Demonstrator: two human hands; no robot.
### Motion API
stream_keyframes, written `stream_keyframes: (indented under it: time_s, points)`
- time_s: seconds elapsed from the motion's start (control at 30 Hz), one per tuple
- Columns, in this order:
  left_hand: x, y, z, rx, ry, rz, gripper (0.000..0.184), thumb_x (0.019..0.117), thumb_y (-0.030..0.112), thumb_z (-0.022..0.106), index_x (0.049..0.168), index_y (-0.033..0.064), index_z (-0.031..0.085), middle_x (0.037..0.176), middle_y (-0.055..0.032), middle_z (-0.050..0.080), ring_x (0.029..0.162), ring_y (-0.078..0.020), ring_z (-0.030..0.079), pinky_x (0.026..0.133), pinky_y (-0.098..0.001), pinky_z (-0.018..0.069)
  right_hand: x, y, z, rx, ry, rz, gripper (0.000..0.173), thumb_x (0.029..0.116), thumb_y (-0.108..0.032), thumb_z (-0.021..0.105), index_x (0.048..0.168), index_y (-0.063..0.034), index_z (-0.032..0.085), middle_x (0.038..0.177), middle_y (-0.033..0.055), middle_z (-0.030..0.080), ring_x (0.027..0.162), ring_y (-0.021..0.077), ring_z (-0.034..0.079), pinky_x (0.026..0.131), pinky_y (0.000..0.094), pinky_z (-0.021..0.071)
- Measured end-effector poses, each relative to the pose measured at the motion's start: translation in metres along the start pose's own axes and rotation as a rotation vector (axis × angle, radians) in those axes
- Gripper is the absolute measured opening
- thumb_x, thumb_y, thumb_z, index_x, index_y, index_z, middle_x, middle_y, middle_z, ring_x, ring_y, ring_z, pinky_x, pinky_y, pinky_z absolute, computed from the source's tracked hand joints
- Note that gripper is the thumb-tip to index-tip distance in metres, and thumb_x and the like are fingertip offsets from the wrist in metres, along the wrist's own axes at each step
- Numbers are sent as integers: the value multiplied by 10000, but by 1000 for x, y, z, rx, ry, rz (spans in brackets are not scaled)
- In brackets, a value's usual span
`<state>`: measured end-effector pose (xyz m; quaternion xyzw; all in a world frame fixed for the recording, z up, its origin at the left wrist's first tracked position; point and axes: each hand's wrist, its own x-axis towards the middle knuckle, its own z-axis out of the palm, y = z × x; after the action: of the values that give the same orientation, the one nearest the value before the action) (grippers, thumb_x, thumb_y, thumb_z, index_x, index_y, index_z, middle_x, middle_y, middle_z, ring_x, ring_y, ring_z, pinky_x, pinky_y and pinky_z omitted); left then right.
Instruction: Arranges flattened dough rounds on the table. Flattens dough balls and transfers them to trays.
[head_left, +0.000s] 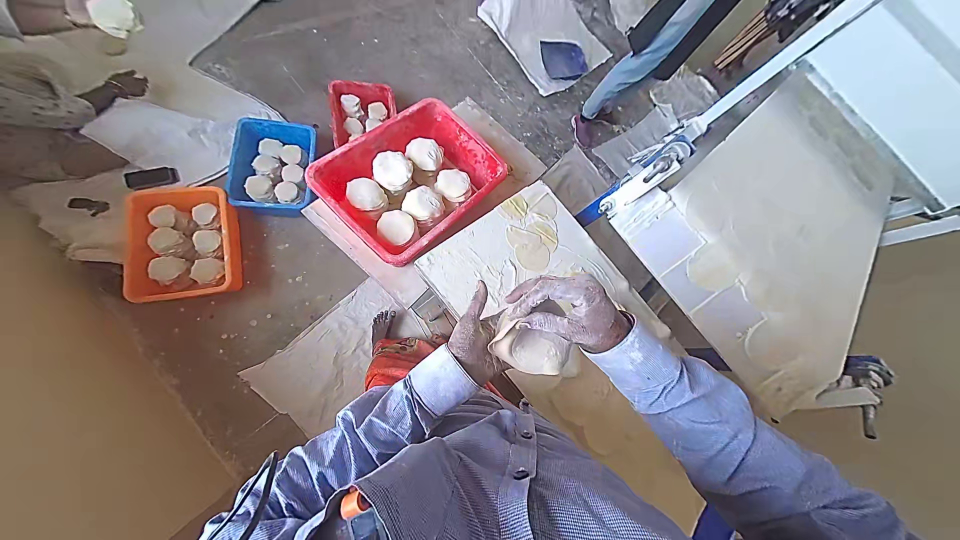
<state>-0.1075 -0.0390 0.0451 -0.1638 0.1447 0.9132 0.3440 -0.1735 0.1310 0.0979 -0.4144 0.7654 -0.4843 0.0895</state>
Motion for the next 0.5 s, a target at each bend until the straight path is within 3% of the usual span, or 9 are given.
stream_keyframes:
  time_s: [0.1, 0.23, 0.4, 0.5]
  points:
    - [-12, 0, 10, -51, 17, 19, 890, 936, 821, 185, 1203, 113, 652, 1022, -129, 730, 945, -243, 721, 782, -422, 610, 7, -12, 0, -16, 99, -57, 112, 832, -39, 756, 912, 39, 751, 892, 65, 771, 837, 68, 733, 832, 252, 616]
    - [-26, 4, 20, -71, -36, 83, 876, 924, 835, 190, 1226, 128, 610, 1053, -141, 720, 965, -270, 720, 767, -453, 613, 21, -29, 0, 75, 246, -50, 139, 817, 47, 740, 952, 40, 705, 894, 29, 754, 778, 35, 716, 760, 219, 623]
    - [-48, 14, 32, -29, 23, 163, 950, 912, 849, 127, 1274, 91, 572, 1079, -163, 712, 983, -296, 712, 786, -479, 605, 53, -37, -2, 134, 382, -104, 172, 830, 66, 732, 987, 12, 688, 927, 2, 751, 796, 33, 717, 771, 222, 623]
    - [-57, 19, 30, -45, 17, 209, 917, 938, 820, 147, 1294, 85, 564, 1088, -176, 703, 985, -310, 706, 788, -493, 602, 81, -43, -11, 29, 394, -131, 153, 867, 11, 730, 1010, 34, 680, 942, 28, 744, 804, 29, 713, 789, 222, 619]
